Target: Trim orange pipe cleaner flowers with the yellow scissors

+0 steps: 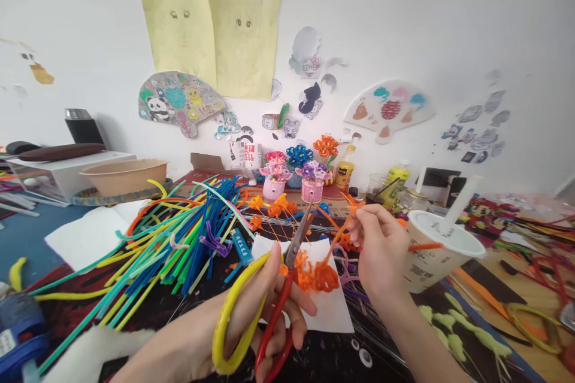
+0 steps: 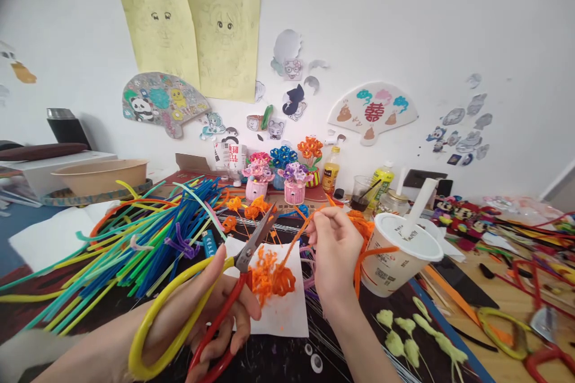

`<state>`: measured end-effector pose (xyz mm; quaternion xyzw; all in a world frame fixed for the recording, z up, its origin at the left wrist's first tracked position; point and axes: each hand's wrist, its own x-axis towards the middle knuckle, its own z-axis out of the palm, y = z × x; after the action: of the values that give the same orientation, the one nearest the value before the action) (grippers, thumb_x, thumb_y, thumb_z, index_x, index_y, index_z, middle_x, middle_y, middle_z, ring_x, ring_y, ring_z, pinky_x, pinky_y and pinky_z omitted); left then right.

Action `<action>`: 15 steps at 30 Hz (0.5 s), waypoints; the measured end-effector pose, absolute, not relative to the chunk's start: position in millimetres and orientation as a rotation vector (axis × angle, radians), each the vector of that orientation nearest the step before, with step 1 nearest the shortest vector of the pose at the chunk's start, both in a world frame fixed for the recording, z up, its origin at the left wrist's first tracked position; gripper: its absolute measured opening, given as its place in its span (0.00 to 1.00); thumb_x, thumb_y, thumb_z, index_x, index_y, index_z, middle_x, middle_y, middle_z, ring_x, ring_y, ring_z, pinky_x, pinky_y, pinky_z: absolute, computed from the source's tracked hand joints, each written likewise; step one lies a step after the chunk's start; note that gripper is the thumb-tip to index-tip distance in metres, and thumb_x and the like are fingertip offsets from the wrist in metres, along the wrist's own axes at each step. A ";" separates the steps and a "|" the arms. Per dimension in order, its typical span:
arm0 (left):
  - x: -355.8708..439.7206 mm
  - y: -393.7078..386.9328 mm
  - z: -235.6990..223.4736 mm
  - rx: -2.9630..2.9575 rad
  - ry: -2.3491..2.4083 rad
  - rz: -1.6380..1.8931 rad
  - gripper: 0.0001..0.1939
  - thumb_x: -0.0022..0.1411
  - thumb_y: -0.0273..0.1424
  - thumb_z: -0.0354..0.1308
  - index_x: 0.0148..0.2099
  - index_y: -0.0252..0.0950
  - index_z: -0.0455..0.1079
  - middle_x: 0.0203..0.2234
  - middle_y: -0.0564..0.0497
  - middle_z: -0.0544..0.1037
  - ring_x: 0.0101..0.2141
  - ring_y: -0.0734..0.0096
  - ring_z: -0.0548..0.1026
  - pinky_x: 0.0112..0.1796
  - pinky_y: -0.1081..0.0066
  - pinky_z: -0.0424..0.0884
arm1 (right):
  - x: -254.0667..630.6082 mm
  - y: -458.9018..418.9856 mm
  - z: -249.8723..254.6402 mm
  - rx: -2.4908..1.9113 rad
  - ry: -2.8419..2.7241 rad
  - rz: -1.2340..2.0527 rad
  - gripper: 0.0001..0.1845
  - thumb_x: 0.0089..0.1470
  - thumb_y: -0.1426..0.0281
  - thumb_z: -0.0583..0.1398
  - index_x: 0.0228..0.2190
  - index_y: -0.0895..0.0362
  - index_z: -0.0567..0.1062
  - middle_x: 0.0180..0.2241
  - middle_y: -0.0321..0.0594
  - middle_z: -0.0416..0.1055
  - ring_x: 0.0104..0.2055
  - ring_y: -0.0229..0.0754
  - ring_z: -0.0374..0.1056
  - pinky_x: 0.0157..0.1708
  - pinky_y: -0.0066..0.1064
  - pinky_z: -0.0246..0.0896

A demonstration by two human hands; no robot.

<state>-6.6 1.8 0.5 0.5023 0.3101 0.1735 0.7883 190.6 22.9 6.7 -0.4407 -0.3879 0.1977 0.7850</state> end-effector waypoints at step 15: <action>-6.3 8.3 12.9 1.167 0.968 0.229 0.44 0.48 0.70 0.35 0.30 0.33 0.69 0.05 0.58 0.60 0.06 0.77 0.58 0.10 0.76 0.59 | 189.4 20.4 6.6 -0.982 -0.867 0.422 0.07 0.45 0.70 0.61 0.19 0.57 0.70 0.16 0.31 0.65 0.17 0.32 0.56 0.16 0.25 0.49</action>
<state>-6.3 8.3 12.9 0.5281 0.4378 0.1038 0.7202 189.4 20.4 6.6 -0.4530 -0.4000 0.1946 0.7726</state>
